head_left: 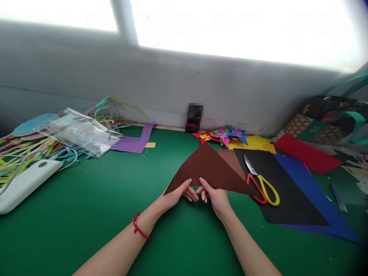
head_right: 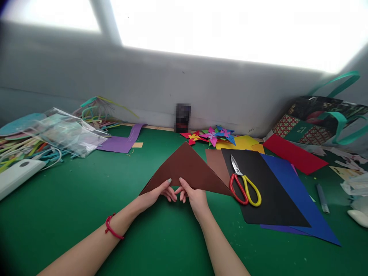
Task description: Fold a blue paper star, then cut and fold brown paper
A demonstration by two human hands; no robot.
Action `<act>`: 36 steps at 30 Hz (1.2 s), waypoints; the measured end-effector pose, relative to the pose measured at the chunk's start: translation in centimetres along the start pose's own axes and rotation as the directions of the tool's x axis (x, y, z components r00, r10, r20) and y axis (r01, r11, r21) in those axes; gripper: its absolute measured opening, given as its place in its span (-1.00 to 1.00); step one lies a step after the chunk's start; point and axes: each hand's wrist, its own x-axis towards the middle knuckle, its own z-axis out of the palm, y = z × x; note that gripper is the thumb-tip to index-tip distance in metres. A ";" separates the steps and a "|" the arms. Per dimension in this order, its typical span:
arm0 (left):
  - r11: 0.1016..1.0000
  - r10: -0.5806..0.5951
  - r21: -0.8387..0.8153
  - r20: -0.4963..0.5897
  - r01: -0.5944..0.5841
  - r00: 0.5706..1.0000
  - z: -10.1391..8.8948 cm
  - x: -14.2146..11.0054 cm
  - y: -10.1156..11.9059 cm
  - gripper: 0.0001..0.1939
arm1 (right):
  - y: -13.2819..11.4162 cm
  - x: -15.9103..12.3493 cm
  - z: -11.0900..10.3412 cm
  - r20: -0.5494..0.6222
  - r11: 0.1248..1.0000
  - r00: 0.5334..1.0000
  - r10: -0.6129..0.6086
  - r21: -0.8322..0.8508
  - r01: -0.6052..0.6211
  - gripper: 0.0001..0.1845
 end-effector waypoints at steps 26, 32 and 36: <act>0.995 0.053 -0.080 -0.139 -0.064 0.989 -0.3 0.2 -0.3 -0.45 | 0.3 1.8 -4.2 -0.290 0.988 0.952 -0.096 -0.147 0.055 -0.34; 0.997 0.040 -0.061 -0.140 -0.049 0.989 -0.4 0.2 -0.4 -0.43 | 0.3 2.3 -5.1 -0.280 0.976 0.951 -0.131 -0.207 0.073 -0.31; 0.998 0.024 -0.050 -0.117 -0.030 0.993 -0.4 0.2 -0.3 -0.42 | 0.0 2.2 -5.3 -0.355 0.992 0.926 -0.127 -0.048 0.118 -0.37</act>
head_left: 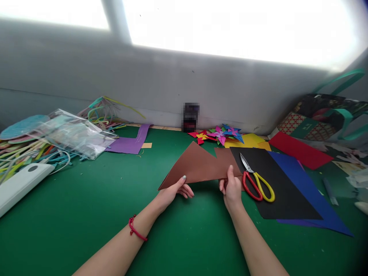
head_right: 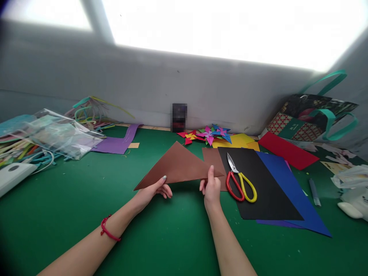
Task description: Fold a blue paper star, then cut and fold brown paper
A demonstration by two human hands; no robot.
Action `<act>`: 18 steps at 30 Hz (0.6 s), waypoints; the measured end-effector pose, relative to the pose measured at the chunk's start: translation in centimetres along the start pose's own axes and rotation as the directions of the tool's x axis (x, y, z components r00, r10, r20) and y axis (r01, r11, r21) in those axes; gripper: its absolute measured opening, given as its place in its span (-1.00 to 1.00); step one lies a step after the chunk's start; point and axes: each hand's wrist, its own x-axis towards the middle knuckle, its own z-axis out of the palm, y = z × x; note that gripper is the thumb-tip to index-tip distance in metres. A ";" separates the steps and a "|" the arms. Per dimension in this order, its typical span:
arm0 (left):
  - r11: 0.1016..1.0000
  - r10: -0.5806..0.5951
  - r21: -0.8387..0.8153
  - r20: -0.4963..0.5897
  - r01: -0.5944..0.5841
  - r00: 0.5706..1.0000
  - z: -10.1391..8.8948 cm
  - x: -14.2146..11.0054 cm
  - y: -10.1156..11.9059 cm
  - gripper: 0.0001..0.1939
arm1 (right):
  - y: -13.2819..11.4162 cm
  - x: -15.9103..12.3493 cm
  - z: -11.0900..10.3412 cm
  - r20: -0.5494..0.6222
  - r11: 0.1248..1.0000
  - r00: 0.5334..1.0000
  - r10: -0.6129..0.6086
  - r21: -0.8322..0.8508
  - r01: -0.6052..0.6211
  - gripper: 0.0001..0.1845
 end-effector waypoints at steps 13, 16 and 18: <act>1.000 0.028 -0.009 -0.003 -0.028 1.000 0.0 0.0 0.1 -0.44 | -0.5 0.8 -1.3 -0.129 0.985 0.987 -0.099 0.131 0.116 -0.38; 1.000 0.023 -0.014 -0.011 -0.023 1.000 0.0 0.0 0.1 -0.45 | -0.7 0.6 -0.8 -0.049 0.978 0.998 -0.034 0.202 0.044 -0.44; 0.999 0.032 -0.009 -0.023 -0.033 0.999 0.1 0.0 0.2 -0.45 | -0.9 0.3 -0.2 0.073 0.978 0.996 0.053 0.200 -0.066 -0.52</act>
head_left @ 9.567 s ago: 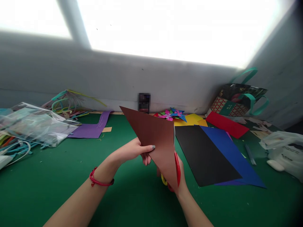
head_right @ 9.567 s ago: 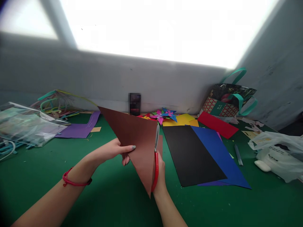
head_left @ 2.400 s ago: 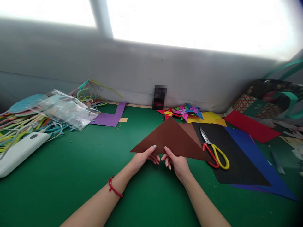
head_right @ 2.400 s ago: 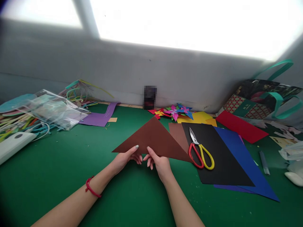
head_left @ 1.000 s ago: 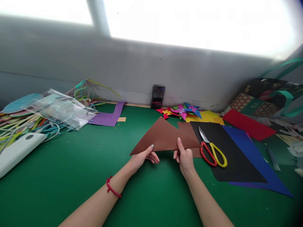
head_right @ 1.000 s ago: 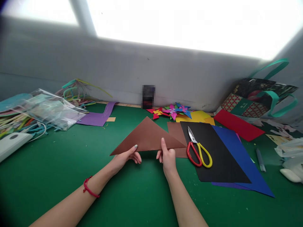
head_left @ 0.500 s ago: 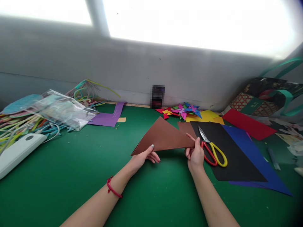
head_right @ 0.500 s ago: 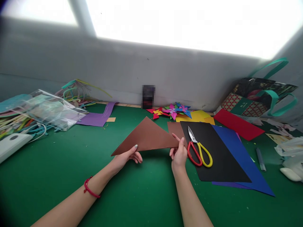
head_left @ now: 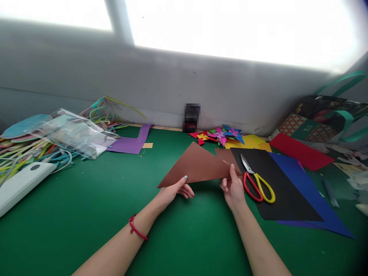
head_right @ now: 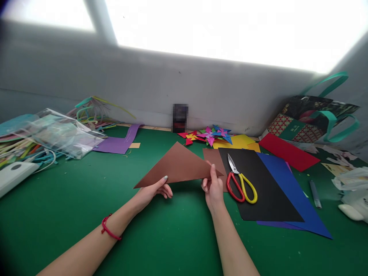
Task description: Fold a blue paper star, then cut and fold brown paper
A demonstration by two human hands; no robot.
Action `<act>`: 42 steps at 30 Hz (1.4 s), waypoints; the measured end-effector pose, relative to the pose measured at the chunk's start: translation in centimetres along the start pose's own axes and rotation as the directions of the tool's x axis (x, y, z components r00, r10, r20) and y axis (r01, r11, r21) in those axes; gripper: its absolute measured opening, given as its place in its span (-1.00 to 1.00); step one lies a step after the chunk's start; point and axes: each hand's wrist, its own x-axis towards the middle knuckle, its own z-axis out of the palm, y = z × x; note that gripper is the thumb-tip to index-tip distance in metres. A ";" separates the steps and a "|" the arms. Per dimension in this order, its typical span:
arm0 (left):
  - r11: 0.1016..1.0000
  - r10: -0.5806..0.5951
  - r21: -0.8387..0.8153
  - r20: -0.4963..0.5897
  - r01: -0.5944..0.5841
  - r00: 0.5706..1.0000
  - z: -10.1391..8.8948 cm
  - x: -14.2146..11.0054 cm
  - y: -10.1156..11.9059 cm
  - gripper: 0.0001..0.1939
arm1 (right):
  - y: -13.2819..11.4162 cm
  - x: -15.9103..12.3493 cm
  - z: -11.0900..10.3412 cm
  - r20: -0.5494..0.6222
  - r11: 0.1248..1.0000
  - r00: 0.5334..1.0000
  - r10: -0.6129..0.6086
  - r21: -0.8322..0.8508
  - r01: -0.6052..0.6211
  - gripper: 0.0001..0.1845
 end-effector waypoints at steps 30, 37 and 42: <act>0.996 0.074 0.057 -0.013 -0.073 0.997 0.7 -0.5 0.7 -0.53 | 2.0 -2.9 2.6 0.428 0.942 0.848 0.312 -0.258 -0.216 -0.43; 0.995 0.057 0.084 0.012 -0.058 0.998 0.6 -0.7 0.8 -0.60 | 2.5 -2.5 2.0 0.471 0.942 0.816 0.335 -0.181 -0.282 -0.41; 0.996 0.037 0.078 0.063 -0.042 0.997 0.4 -0.9 0.9 -0.61 | 2.4 -2.6 2.0 0.501 0.937 0.792 0.349 -0.168 -0.307 -0.41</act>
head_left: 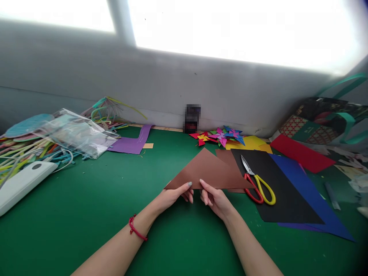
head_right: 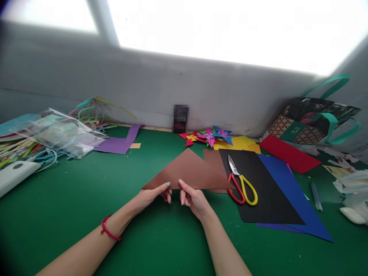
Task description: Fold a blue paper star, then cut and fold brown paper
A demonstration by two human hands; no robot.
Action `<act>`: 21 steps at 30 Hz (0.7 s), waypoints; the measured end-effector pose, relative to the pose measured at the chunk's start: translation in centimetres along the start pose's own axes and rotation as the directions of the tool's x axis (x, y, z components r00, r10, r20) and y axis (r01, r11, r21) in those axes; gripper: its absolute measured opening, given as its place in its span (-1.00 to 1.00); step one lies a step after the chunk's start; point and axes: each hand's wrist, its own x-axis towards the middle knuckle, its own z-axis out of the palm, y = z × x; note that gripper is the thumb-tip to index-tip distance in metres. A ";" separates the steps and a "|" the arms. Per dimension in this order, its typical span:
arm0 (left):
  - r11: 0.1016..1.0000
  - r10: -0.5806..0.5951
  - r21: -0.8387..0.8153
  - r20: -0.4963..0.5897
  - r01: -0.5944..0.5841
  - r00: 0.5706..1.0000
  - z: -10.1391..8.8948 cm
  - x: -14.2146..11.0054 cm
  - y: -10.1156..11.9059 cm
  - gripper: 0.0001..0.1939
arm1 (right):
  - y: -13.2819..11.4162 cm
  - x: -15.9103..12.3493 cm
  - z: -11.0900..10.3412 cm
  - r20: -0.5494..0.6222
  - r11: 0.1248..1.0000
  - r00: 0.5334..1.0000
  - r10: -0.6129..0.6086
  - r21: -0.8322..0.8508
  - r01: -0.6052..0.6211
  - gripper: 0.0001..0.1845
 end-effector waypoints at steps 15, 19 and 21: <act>0.990 0.014 0.128 0.279 -0.052 0.960 -0.6 0.2 -0.2 -0.45 | -0.7 -0.6 0.9 0.094 0.992 0.989 0.117 0.038 -0.121 -0.49; 0.988 0.003 0.146 0.265 -0.043 0.964 -0.5 0.1 -0.4 -0.44 | -0.8 -0.6 0.9 0.072 0.990 0.990 0.118 0.066 -0.123 -0.51; 0.992 0.015 0.123 0.199 -0.041 0.980 -0.4 0.1 -0.5 -0.46 | -0.8 -0.5 1.0 0.020 0.994 0.997 0.078 0.071 -0.079 -0.56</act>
